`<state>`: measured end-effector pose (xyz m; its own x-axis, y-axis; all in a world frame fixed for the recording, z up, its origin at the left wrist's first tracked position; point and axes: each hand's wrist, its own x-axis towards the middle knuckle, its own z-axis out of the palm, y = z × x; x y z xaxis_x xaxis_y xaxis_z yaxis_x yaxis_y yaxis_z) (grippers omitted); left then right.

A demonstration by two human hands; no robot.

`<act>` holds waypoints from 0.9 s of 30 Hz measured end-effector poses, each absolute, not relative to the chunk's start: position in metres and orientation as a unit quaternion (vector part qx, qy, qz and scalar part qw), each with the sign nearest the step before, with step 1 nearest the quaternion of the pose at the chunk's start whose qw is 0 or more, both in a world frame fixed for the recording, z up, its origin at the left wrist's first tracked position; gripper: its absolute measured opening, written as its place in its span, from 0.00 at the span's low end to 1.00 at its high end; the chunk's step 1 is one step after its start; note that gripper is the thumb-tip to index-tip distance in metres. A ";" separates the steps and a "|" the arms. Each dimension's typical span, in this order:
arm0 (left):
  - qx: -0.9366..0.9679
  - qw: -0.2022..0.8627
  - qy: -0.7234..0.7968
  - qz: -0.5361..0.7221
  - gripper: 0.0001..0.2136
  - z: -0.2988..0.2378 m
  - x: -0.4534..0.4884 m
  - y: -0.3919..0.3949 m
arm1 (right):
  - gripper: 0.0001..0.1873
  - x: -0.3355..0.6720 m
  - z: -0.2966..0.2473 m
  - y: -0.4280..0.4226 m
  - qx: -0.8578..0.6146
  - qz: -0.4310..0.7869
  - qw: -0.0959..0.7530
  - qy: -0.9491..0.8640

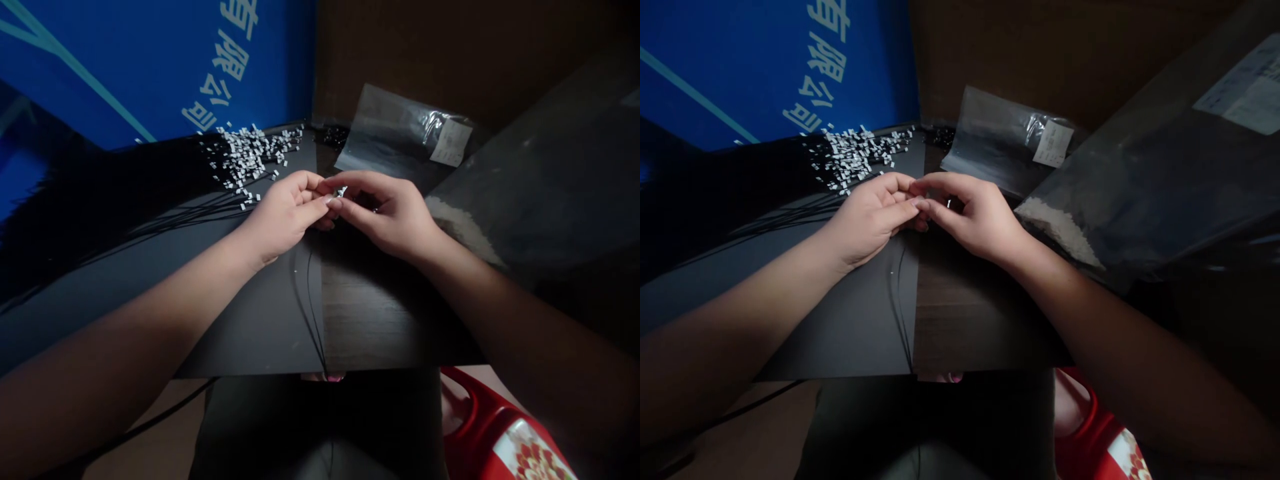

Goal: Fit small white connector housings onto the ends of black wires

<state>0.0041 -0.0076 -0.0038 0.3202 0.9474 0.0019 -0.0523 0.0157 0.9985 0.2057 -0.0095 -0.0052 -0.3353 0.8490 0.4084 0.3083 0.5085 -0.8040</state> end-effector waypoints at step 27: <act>0.579 0.622 0.315 0.423 0.13 -0.010 -0.003 0.001 | 0.28 0.207 -0.010 -0.004 -0.344 0.389 0.448 -0.727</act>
<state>-0.0030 0.0005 -0.0099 0.4445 0.8904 0.0979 -0.1610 -0.0281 0.9865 0.2067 -0.0038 -0.0098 -0.3611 0.8499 0.3838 0.1518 0.4597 -0.8750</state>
